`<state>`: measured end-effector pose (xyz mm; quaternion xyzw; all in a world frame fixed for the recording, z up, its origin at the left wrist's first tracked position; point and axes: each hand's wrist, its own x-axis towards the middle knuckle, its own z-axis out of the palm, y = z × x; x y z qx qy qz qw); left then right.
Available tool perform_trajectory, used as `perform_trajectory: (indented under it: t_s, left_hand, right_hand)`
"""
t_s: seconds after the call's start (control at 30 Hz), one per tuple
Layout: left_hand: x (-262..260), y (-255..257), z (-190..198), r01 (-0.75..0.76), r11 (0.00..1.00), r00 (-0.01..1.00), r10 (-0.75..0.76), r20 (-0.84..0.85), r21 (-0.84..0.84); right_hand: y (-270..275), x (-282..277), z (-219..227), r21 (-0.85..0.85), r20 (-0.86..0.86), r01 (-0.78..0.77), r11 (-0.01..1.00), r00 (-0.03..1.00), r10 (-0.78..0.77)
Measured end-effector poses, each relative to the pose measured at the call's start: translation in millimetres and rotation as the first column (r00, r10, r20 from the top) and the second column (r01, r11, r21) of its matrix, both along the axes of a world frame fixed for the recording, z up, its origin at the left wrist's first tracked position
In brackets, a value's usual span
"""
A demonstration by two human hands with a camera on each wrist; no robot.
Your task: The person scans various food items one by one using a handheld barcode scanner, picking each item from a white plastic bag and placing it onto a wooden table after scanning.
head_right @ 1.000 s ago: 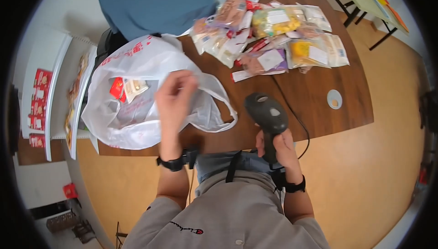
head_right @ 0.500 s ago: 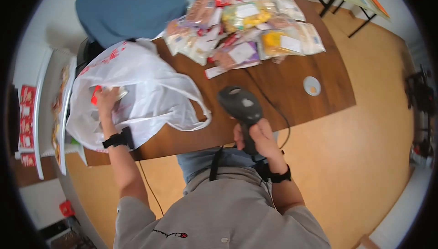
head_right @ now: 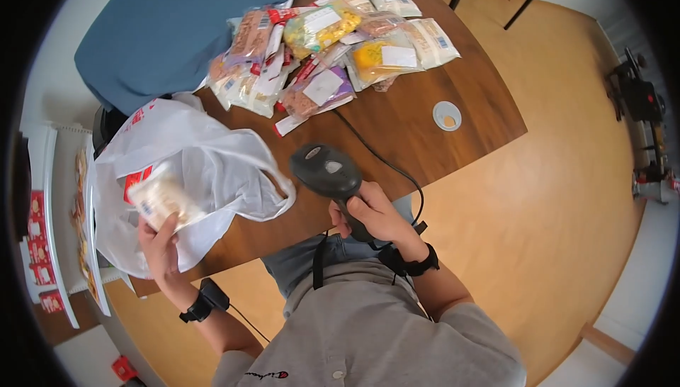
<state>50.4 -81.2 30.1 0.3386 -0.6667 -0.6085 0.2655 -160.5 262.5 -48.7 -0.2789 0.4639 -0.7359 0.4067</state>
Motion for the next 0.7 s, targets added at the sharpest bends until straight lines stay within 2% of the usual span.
perform_trajectory:
  t_s: [0.03, 0.13, 0.2, 0.3, 0.33, 0.37, 0.43, 0.5, 0.57, 0.7]
  left_hand:
    - [-22.1, 22.0, 22.4, 0.051, 0.992, 0.988, -0.034, 0.149, -0.113]
    - [-76.4, 54.5, 29.5, 0.137, 0.966, 0.990, -0.126, 0.067, -0.218]
    - [-108.4, 62.0, 11.6, 0.205, 0.927, 0.975, -0.221, -0.017, -0.314]
    - [-144.3, 80.5, -10.7, 0.228, 0.897, 0.961, -0.271, -0.063, -0.378]
    - [-147.2, 88.9, -10.1, 0.238, 0.883, 0.969, -0.244, 0.036, -0.404]
    - [-148.8, 95.0, -7.8, 0.256, 0.878, 0.963, -0.267, 0.031, -0.403]
    - [-146.9, 104.4, -6.5, 0.356, 0.814, 0.934, -0.296, 0.198, -0.459]
    - [-144.0, 109.8, -11.7, 0.367, 0.841, 0.930, -0.325, 0.172, -0.397]
    - [-140.2, 112.2, -12.8, 0.355, 0.801, 0.935, -0.309, 0.174, -0.483]
    - [-133.7, 110.3, -14.7, 0.378, 0.814, 0.926, -0.323, 0.196, -0.441]
  right_hand:
    - [1.1, -0.7, 0.3, 0.025, -0.017, 0.009, 1.000, 1.000, -0.008]
    - [-0.4, 1.7, 3.3, 0.036, -0.037, 0.011, 0.999, 0.999, -0.010]
    - [-0.7, 2.9, 4.1, 0.026, -0.044, 0.041, 0.999, 0.998, -0.040]
    - [3.1, 5.1, 3.8, 0.006, -0.110, 0.057, 0.998, 0.992, -0.056]
    - [3.1, 4.0, 5.2, -0.004, -0.138, 0.038, 0.999, 0.990, -0.038]
    - [2.7, 3.5, 6.2, -0.014, -0.166, 0.019, 1.000, 0.986, -0.021]
    - [2.2, 5.9, 7.1, -0.027, -0.151, 0.051, 0.998, 0.987, -0.055]
    - [2.2, 5.6, 6.2, -0.035, -0.157, 0.037, 0.999, 0.987, -0.042]
    - [1.7, 5.0, 6.3, -0.024, -0.170, 0.038, 0.999, 0.985, -0.042]
    - [1.1, 5.8, 5.0, -0.011, -0.175, 0.053, 0.999, 0.983, -0.054]
